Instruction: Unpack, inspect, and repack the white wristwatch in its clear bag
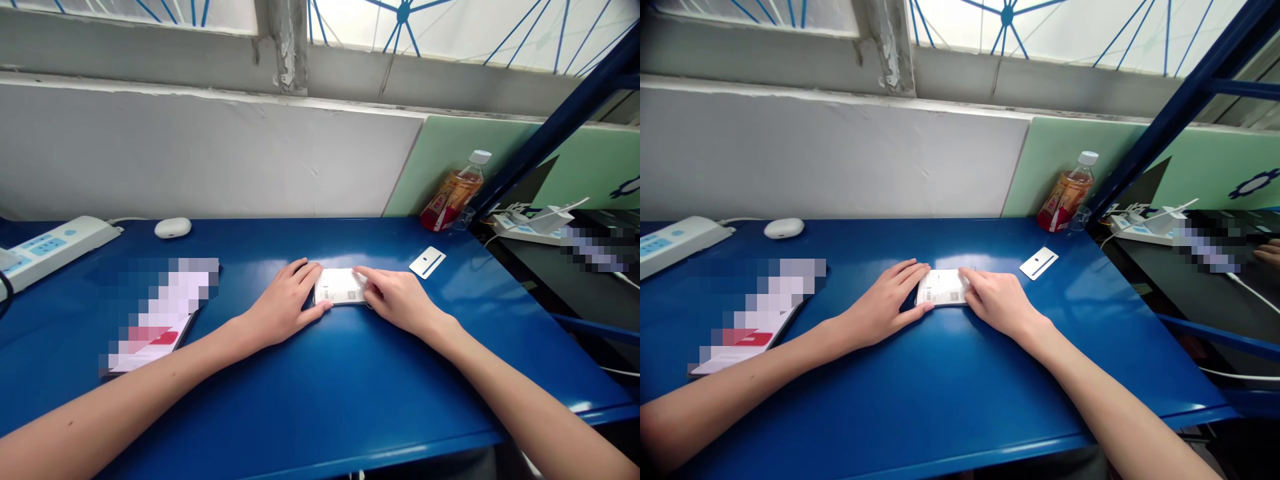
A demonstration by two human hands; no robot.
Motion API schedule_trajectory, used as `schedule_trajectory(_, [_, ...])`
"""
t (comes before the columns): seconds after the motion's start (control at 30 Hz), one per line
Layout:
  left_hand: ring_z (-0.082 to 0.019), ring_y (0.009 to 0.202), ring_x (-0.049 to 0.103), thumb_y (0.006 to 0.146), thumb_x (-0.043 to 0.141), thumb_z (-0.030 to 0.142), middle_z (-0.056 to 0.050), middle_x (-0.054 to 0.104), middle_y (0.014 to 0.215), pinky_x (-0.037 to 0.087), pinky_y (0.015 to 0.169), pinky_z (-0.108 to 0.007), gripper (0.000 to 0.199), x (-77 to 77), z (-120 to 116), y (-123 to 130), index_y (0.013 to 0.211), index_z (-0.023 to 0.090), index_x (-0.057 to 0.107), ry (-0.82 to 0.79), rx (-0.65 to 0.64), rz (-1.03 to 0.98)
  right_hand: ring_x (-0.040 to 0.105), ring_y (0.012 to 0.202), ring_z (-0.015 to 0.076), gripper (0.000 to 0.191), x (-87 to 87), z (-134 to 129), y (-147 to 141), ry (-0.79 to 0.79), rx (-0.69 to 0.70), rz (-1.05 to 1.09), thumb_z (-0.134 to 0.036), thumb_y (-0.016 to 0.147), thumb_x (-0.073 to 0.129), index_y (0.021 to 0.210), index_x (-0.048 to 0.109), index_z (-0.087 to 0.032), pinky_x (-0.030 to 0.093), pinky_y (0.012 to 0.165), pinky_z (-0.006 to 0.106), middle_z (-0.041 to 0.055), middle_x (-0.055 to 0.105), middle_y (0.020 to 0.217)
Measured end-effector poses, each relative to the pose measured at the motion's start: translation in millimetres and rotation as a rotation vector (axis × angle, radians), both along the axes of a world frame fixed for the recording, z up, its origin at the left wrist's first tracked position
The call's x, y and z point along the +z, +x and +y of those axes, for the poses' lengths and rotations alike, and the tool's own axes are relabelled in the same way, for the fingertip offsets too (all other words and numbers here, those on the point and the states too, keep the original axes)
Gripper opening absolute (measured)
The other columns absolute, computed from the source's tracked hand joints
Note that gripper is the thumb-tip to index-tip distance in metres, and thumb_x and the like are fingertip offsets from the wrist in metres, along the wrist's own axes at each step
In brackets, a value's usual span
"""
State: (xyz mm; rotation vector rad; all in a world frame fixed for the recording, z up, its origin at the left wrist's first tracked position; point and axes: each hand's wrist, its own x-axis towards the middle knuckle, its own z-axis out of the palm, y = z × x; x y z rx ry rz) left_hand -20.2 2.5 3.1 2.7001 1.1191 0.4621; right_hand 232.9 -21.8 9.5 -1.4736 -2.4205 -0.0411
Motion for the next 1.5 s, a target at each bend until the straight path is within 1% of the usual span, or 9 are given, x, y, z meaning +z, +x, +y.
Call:
schedule_trajectory(0.33, [-0.036,0.138,0.040,0.096,0.051,0.050,-0.014,0.053,0.143,0.038,0.111,-0.051,0.054,1.5,1,0,0.139,0.016,0.047,-0.018,0.002,-0.009,0.057,0.053,0.0166,0.028,3.9,-2,-7,-0.145,-0.068,0.333,-0.014,0.081,0.048,0.102,0.066,-0.020,0.038,0.054,0.027,-0.0001,0.065,0.063])
schedule_trajectory(0.53, [-0.035,0.138,0.040,0.094,0.054,0.051,-0.015,0.054,0.141,0.038,0.112,-0.051,0.056,1.4,0,-1,0.136,0.015,0.048,-0.026,0.012,-0.027,0.053,0.049,0.0154,0.021,2.9,5,5,-0.194,-0.182,0.437,-0.015,0.079,0.049,0.093,0.064,-0.022,0.038,0.052,0.026,-0.0039,0.060,0.055])
schedule_trajectory(0.67, [-0.035,0.138,0.041,0.094,0.054,0.051,-0.016,0.053,0.141,0.037,0.112,-0.052,0.057,1.4,-1,0,0.137,0.013,0.047,-0.016,0.019,-0.016,0.056,0.056,0.0171,0.018,4.1,11,18,-0.162,-0.167,0.293,-0.020,0.083,0.052,0.091,0.068,-0.022,0.039,0.056,0.029,-0.0008,0.063,0.064])
schedule_trajectory(0.83, [-0.035,0.140,0.038,0.094,0.053,0.050,-0.018,0.050,0.145,0.036,0.113,-0.052,0.062,1.6,-2,0,0.141,0.010,0.043,-0.024,0.035,0.026,0.064,0.082,0.0212,0.016,4.4,17,29,-0.102,-0.005,0.266,-0.026,0.089,0.057,0.094,0.071,-0.020,0.049,0.071,0.033,0.0087,0.066,0.098])
schedule_trajectory(1.0, [-0.035,0.140,0.037,0.095,0.051,0.048,-0.015,0.050,0.145,0.035,0.114,-0.052,0.059,1.2,-1,-1,0.142,0.014,0.044,-0.018,0.011,0.012,0.065,0.084,0.0217,0.022,8.0,17,31,-0.210,0.134,0.287,-0.015,0.088,0.054,0.101,0.071,-0.020,0.051,0.073,0.034,0.0079,0.071,0.093])
schedule_trajectory(1.13, [-0.035,0.139,0.039,0.095,0.051,0.048,-0.015,0.051,0.145,0.035,0.114,-0.051,0.058,1.0,-1,-1,0.142,0.014,0.044,-0.010,0.003,0.014,0.065,0.088,0.0219,0.032,14.2,15,33,-0.290,0.199,0.303,-0.017,0.082,0.062,0.114,0.069,-0.019,0.053,0.076,0.034,0.0092,0.071,0.103])
schedule_trajectory(1.3, [-0.036,0.139,0.039,0.094,0.052,0.054,-0.015,0.051,0.145,0.036,0.113,-0.053,0.062,1.0,0,-1,0.143,0.016,0.044,-0.014,0.004,-0.011,0.065,0.079,0.0198,0.028,10.7,17,32,-0.323,0.163,0.382,-0.033,0.085,0.068,0.109,0.072,-0.019,0.052,0.068,0.031,0.0078,0.071,0.093])
schedule_trajectory(1.4, [-0.036,0.138,0.040,0.094,0.052,0.055,-0.016,0.051,0.144,0.037,0.112,-0.053,0.064,1.1,-1,-2,0.142,0.015,0.044,-0.015,0.006,-0.009,0.064,0.074,0.0185,0.023,4.8,19,29,-0.297,0.142,0.416,-0.033,0.088,0.066,0.105,0.075,-0.020,0.050,0.064,0.030,0.0063,0.070,0.087])
schedule_trajectory(1.5, [-0.036,0.137,0.041,0.095,0.051,0.051,-0.018,0.052,0.142,0.038,0.111,-0.053,0.060,1.9,-1,-1,0.140,0.012,0.045,-0.003,0.004,0.001,0.066,0.078,0.0202,0.024,3.4,19,29,-0.265,0.162,0.372,-0.032,0.089,0.065,0.108,0.075,-0.020,0.051,0.069,0.032,0.0078,0.071,0.091])
